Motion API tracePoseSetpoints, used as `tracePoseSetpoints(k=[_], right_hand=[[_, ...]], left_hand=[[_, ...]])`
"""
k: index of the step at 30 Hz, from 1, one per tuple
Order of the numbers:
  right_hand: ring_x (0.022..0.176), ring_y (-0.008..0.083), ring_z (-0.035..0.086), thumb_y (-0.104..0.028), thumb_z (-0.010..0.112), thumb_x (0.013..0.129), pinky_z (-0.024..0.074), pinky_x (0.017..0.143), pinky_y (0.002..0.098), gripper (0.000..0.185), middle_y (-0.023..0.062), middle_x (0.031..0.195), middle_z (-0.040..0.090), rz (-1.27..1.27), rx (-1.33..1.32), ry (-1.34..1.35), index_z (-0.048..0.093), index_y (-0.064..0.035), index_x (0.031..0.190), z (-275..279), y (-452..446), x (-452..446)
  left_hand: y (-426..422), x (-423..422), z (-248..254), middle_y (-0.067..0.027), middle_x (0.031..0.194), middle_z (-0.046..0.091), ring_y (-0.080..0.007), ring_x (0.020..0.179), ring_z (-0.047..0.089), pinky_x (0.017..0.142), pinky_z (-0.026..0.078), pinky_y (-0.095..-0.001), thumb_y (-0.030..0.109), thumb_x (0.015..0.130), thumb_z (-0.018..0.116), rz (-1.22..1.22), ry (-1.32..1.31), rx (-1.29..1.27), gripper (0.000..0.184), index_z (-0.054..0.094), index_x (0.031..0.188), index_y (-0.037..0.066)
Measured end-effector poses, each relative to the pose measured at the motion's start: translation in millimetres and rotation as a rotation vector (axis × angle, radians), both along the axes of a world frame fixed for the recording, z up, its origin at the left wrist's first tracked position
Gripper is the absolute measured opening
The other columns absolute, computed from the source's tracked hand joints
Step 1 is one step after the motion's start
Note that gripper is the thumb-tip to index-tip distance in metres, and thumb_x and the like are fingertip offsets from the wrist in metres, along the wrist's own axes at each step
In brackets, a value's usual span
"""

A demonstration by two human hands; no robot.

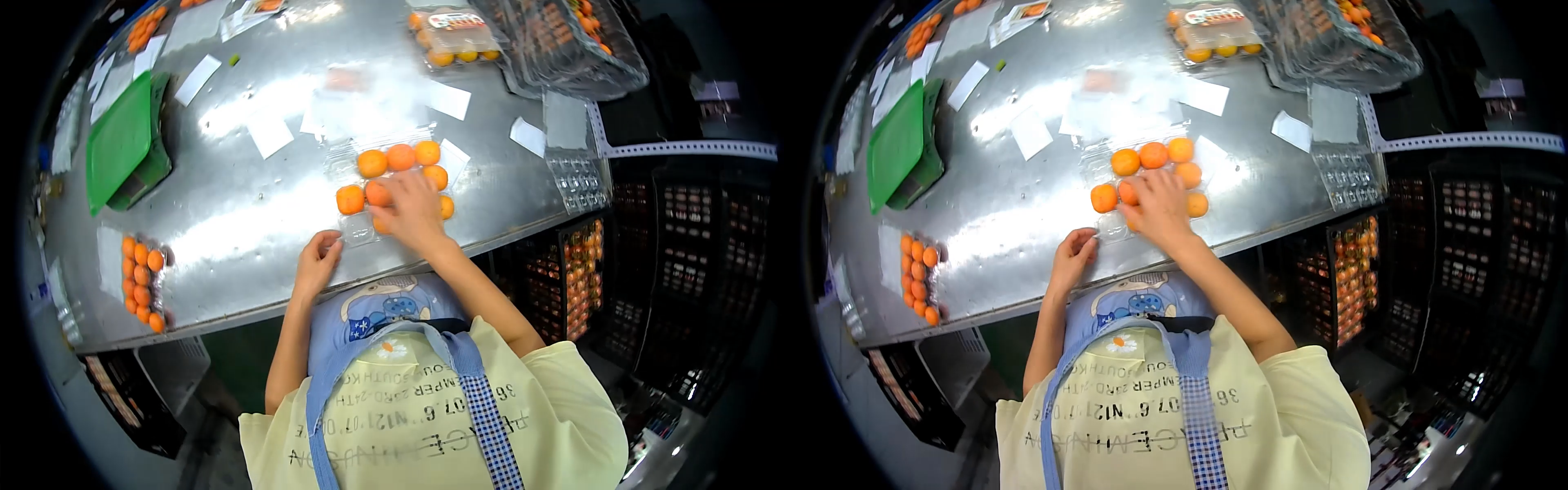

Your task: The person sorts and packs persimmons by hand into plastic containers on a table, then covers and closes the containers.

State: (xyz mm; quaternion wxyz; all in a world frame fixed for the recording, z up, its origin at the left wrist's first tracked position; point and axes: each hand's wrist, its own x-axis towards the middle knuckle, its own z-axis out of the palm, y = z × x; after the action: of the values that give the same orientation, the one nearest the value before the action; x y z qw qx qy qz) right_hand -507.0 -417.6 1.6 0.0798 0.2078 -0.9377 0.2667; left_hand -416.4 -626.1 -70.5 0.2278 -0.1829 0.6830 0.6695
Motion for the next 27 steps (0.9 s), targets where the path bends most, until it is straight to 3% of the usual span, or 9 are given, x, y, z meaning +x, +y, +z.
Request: tracePoseSetpoints(k=[5,12,20,24,27], right_hand=[[0.096,0.0257,0.052,-0.025,0.075,0.068,0.0358,0.084,0.0392,0.042,0.0061,0.099,0.059,-0.258,0.052,-0.012,0.062,-0.0107,0.105,-13.3,82.2,29.5],[0.098,0.0238,0.052,-0.027,0.076,0.068,0.0359,0.086,0.0371,0.045,0.0035,0.103,0.059,-0.152,0.065,-0.055,0.063,-0.0120,0.107,-20.8,115.8,40.1],[0.098,0.0294,0.055,-0.031,0.074,0.070,0.0395,0.087,0.0395,0.044,0.0093,0.102,0.062,0.007,-0.087,-0.011,0.062,-0.0100,0.107,-33.0,151.4,29.9],[0.101,0.0282,0.055,-0.026,0.072,0.075,0.0384,0.091,0.0392,0.041,0.0105,0.104,0.061,-0.191,-0.217,0.088,0.061,-0.0083,0.111,10.2,218.8,49.6],[0.085,0.0268,0.061,-0.017,0.069,0.076,0.0498,0.074,0.0352,0.029,0.0114,0.098,0.063,-0.764,-0.365,0.071,0.064,-0.0080,0.103,7.1,337.7,93.0]], left_hand=[[-0.6,4.4,0.0,-0.0010,0.087,0.062,-0.0086,0.072,0.056,0.064,0.048,-0.0227,0.017,0.090,0.060,-0.037,-0.002,0.000,0.026,0.059,0.113,0.006],[4.5,12.3,14.9,-0.0030,0.089,0.062,-0.0092,0.070,0.055,0.063,0.048,-0.0231,0.015,0.090,0.060,-0.032,-0.026,-0.014,0.024,0.059,0.112,0.005],[16.0,45.0,6.7,-0.0036,0.080,0.062,-0.0064,0.061,0.050,0.054,0.041,-0.0198,0.017,0.093,0.057,0.073,0.122,-0.083,0.022,0.061,0.108,0.001],[30.2,55.9,-0.7,-0.0029,0.075,0.060,-0.0060,0.060,0.048,0.054,0.040,-0.0194,0.022,0.096,0.054,0.253,0.250,-0.200,0.022,0.060,0.100,0.001],[48.6,60.3,-11.5,-0.0009,0.071,0.056,-0.0061,0.058,0.047,0.053,0.037,-0.0192,0.025,0.096,0.054,0.336,0.313,-0.330,0.023,0.059,0.095,0.003]])
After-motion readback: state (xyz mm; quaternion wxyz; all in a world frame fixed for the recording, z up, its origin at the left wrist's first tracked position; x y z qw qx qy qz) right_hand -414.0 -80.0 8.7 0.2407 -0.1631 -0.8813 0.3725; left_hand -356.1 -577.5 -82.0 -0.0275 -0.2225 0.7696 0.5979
